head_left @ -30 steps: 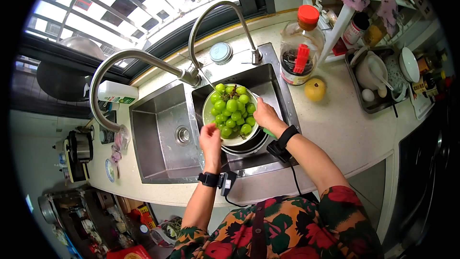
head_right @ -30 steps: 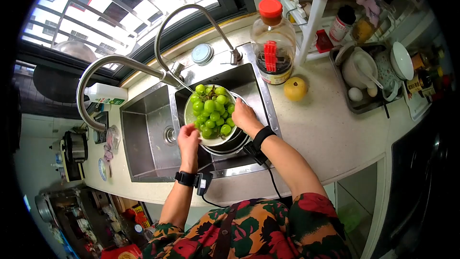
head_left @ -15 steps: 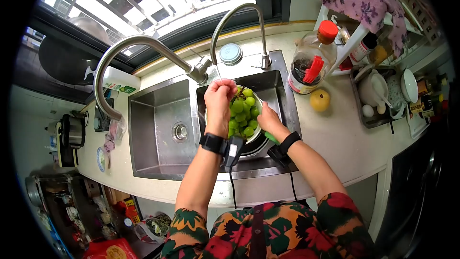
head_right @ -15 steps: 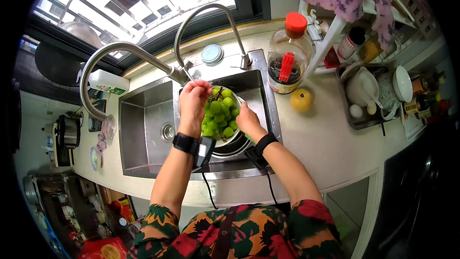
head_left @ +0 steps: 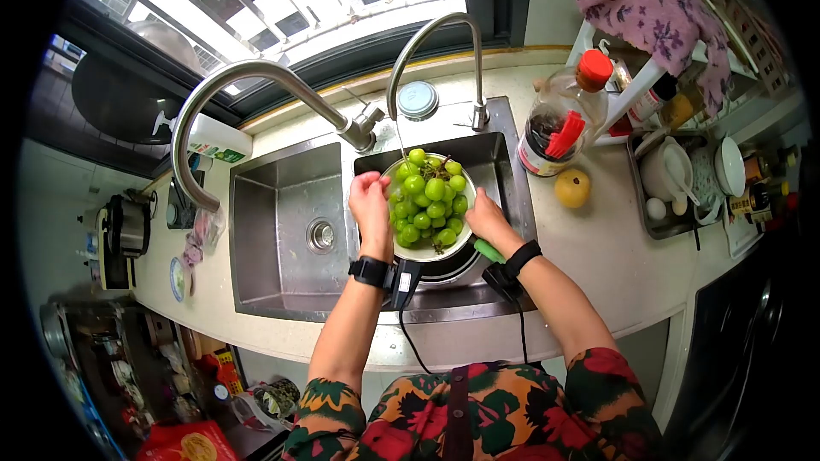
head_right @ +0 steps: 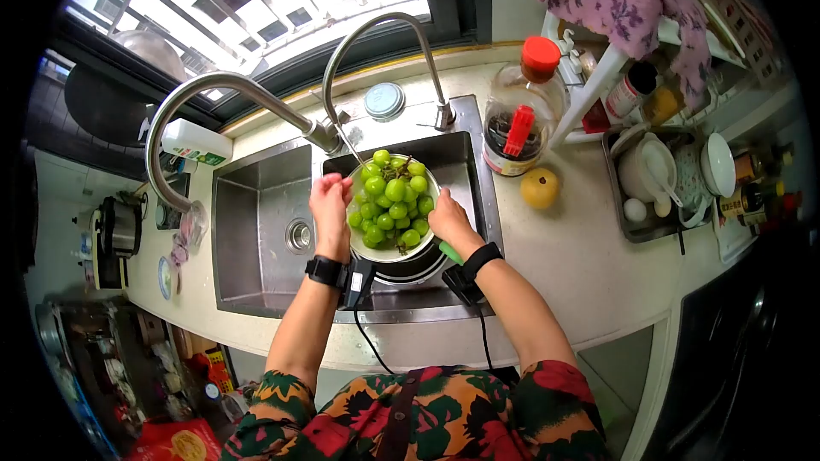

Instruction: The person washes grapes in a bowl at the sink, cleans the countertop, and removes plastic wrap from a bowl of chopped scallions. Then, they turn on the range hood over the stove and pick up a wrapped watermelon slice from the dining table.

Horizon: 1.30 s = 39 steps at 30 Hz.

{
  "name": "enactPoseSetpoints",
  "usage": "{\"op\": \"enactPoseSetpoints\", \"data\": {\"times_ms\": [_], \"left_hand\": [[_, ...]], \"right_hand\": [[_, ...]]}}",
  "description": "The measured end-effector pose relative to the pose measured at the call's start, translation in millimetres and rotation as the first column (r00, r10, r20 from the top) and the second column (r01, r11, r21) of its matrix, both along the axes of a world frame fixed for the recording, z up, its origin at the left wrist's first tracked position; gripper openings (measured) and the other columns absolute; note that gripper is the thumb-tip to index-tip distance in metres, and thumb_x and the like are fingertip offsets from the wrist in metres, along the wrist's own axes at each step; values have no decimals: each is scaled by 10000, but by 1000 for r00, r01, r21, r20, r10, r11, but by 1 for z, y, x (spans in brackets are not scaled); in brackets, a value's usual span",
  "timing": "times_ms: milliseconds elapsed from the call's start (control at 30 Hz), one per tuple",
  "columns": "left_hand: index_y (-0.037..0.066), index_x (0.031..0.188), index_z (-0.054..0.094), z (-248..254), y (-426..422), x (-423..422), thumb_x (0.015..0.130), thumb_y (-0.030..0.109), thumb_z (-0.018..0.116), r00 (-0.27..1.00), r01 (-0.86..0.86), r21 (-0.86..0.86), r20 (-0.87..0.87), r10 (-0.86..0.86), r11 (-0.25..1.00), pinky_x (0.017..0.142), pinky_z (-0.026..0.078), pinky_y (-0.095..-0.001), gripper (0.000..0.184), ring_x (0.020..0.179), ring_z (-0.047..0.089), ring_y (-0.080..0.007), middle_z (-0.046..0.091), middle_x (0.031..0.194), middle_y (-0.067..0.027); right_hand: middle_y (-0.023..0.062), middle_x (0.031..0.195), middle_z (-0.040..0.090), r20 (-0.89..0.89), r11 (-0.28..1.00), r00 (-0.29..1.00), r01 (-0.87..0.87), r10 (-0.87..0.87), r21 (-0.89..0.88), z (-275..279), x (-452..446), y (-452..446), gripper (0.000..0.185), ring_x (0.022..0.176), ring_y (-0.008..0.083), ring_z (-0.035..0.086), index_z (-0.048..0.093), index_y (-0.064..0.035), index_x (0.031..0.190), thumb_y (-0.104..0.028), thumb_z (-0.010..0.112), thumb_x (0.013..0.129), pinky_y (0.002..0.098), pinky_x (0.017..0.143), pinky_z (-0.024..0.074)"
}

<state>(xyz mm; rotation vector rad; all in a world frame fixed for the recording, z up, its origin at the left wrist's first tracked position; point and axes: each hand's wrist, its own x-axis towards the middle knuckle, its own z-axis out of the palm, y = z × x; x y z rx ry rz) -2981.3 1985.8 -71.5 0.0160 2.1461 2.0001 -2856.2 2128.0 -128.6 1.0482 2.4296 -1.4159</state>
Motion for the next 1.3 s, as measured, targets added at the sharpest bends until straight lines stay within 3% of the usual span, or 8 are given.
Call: {"op": "enactPoseSetpoints", "data": {"times_ms": [133,333,400,467,567,733,1000,1300], "left_hand": [[-25,972,511,-39,-38,16,698,-15,477,957,-93,-627,-270,-104,774,732,440,-324,276,817,565,-248,584,882,-150],[46,956,442,-19,-45,34,693,17,459,982,-36,-758,-147,-117,651,699,406,-457,265,772,538,-414,575,806,-207],[43,935,436,-30,-52,27,694,27,464,998,2,-729,-44,-50,684,708,397,-460,243,787,533,-416,572,815,-219],[14,937,440,-50,-62,18,704,47,478,996,87,-730,52,-71,678,630,450,-446,238,750,570,-383,574,833,-231],[-10,961,458,-29,-56,24,715,42,486,967,221,-594,237,-94,773,481,502,-381,253,664,607,-322,583,858,-212],[26,1031,448,-33,-55,37,746,14,441,894,255,-360,442,-77,897,364,499,-304,285,612,612,-226,581,864,-125],[12,1100,444,-32,-45,55,784,58,449,861,125,-11,499,-103,992,394,523,-293,320,660,631,-205,599,863,-135],[23,1142,391,-25,-37,61,736,-41,386,760,115,41,640,-115,992,505,549,-357,411,749,617,-236,569,939,-141]], "right_hand": [[305,947,534,-5,999,1000,11,-12,-41,-2,-2,2,317,927,411,516,383,48,1027,-71,446,740,436,821,402],[289,943,540,6,999,999,-34,34,31,9,-4,4,311,920,406,517,397,29,1027,-67,453,736,433,813,405],[271,931,548,-7,999,1000,-22,22,45,17,-8,0,328,910,399,522,395,21,1045,-64,459,735,429,810,407],[212,893,560,-610,841,792,346,-24,416,27,-11,-12,309,874,368,531,437,13,1040,-46,476,739,411,799,417],[168,860,557,-778,920,625,267,62,288,72,-23,-21,281,843,347,529,487,17,1010,-33,501,735,376,780,430],[79,938,582,-541,751,749,-90,-382,-654,81,-52,-35,218,829,151,572,518,-24,1036,-134,425,871,258,690,470],[109,991,571,-400,436,701,-140,-590,-889,86,-71,-28,233,914,220,557,462,-49,1062,-192,422,882,348,813,429],[73,901,596,-469,793,828,-48,-308,-607,70,-47,-20,180,825,171,584,527,-2,979,-94,452,842,263,710,473]]}}
